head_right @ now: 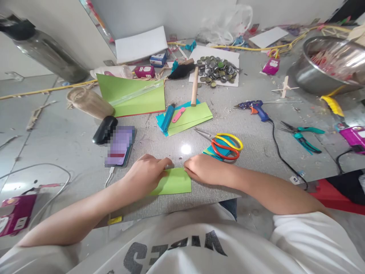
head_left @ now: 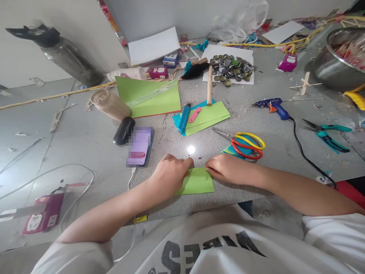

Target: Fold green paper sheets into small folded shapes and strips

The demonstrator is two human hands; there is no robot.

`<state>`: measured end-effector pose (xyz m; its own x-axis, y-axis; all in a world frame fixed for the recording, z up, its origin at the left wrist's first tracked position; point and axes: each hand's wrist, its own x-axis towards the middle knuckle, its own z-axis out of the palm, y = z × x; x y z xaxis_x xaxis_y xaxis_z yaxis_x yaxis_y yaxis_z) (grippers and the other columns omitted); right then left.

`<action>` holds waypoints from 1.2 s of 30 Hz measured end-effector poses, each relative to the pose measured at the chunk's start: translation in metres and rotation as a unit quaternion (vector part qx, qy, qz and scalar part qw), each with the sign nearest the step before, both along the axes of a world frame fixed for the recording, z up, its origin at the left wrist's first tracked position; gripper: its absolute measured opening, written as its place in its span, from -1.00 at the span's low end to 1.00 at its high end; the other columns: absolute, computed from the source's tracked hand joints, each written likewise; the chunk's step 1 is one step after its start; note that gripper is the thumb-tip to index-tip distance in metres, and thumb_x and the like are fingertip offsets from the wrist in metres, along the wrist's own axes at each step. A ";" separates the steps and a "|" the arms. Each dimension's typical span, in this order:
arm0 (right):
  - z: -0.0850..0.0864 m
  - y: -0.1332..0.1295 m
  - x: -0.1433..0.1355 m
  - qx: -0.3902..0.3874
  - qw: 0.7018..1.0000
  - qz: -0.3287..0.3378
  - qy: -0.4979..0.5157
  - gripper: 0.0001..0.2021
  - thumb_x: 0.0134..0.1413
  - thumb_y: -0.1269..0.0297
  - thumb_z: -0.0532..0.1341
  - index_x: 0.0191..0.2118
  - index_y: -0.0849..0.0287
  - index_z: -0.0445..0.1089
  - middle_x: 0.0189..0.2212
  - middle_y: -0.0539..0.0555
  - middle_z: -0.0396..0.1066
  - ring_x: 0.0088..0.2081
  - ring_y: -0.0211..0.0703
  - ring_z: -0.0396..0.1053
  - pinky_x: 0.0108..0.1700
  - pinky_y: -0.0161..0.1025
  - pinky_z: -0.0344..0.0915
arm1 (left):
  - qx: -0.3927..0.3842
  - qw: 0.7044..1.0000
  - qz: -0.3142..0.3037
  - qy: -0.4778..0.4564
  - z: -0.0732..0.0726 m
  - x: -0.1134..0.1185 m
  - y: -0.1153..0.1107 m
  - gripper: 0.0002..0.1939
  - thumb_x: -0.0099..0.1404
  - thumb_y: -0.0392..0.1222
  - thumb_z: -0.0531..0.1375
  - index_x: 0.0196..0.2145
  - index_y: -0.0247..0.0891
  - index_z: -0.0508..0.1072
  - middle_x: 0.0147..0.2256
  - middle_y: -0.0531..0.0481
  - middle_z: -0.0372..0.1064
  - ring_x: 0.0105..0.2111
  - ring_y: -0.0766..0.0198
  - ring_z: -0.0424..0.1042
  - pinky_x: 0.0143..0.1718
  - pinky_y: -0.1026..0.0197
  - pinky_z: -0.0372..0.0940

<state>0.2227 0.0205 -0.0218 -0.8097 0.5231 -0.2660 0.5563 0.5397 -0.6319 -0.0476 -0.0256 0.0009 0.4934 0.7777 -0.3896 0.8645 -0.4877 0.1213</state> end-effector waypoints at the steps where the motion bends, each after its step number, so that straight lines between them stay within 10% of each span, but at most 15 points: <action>1: 0.001 0.000 0.000 -0.006 1.000 -0.005 0.000 -0.66 0.67 0.42 0.28 -0.30 0.12 0.48 -0.31 0.11 0.63 -0.29 -0.09 0.47 -0.16 -0.17 0.20 | 0.038 0.999 -0.011 -0.011 -0.003 -0.002 -0.002 -0.54 0.35 -0.52 0.24 0.09 -0.23 0.72 -0.26 -0.13 0.77 -0.21 -0.18 0.83 0.10 -0.18 0.65; 10: 0.010 0.003 -0.006 -0.073 0.991 -0.109 -0.006 -0.57 0.50 0.51 0.41 -0.46 0.10 0.39 -0.55 -0.10 0.37 -0.48 -0.26 0.23 -0.28 -0.18 0.07 | 0.379 0.915 -0.025 -0.137 -0.043 -0.002 -0.015 -0.62 0.62 -0.49 0.13 -0.04 -0.18 0.72 -0.21 -0.10 0.74 -0.12 -0.06 0.75 0.47 -0.56 0.44; 26: 0.005 0.004 -0.003 -0.074 0.991 -0.113 0.013 -0.70 0.62 0.44 0.36 -0.27 0.15 0.69 -0.39 0.04 0.65 -0.35 -0.16 0.46 -0.18 -0.19 0.23 | 0.399 0.892 -0.018 -0.211 -0.066 -0.013 -0.001 -0.57 0.60 -0.48 0.17 0.06 -0.07 0.77 -0.15 0.00 0.80 -0.06 0.04 0.77 0.75 -0.66 0.07; 36: 0.002 0.001 -0.004 -0.062 0.990 -0.129 0.013 -0.73 0.62 0.41 0.40 -0.25 0.16 0.72 -0.44 0.02 0.60 -0.40 -0.18 0.42 -0.21 -0.18 0.20 | 0.369 0.903 -0.010 -0.221 -0.069 -0.018 0.000 -0.57 0.56 -0.46 0.18 0.08 -0.06 0.77 -0.14 -0.02 0.78 -0.11 0.03 0.72 0.61 -0.47 0.31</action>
